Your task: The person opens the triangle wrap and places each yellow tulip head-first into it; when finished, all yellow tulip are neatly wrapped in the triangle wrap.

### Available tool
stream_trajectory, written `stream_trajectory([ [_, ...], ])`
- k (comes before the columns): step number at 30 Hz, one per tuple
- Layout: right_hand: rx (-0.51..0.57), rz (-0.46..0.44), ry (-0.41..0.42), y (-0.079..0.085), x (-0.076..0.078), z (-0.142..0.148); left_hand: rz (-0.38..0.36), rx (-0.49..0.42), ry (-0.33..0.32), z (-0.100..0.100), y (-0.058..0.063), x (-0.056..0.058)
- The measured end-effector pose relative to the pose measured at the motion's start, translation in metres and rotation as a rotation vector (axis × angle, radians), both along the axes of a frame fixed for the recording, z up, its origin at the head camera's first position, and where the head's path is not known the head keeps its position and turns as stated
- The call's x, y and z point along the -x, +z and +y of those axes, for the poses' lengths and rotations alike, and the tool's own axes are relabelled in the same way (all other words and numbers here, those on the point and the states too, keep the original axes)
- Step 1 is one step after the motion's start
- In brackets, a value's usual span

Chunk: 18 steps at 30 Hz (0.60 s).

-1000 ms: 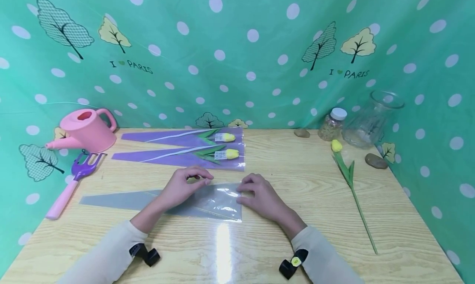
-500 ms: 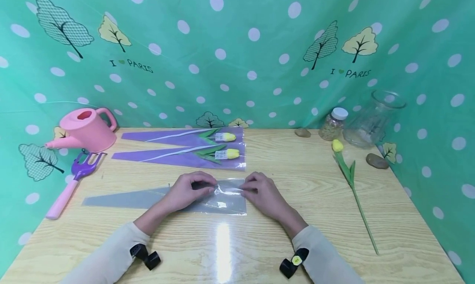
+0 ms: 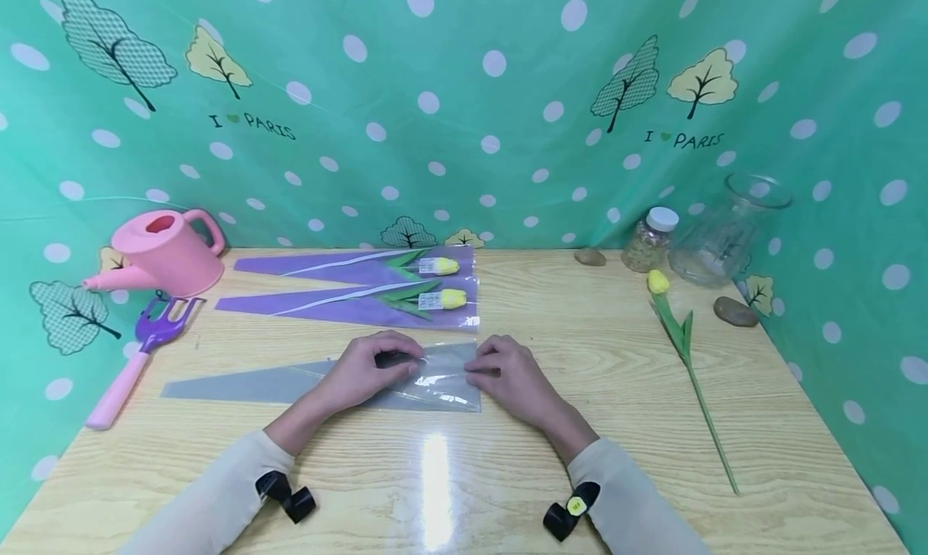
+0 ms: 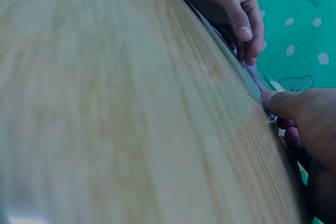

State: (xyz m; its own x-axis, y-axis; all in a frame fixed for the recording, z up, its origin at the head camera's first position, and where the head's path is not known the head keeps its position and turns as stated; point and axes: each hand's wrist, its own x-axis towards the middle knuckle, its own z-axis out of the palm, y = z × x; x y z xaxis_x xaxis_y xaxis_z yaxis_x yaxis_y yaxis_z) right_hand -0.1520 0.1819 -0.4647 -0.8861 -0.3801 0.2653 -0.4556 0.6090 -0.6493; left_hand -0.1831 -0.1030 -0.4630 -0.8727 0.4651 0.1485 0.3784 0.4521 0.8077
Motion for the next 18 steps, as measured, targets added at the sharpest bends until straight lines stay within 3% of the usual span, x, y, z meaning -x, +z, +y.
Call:
stream_trajectory([
  [12,0.041,0.019,-0.004,0.0004,0.0024,-0.0061,0.019,-0.002,-0.002,-0.0018,0.0013,0.0000],
  [18,0.113,-0.025,-0.040,0.0001,-0.0003,-0.0064,0.048,0.011,-0.020,-0.0017,0.0006,0.0005],
])
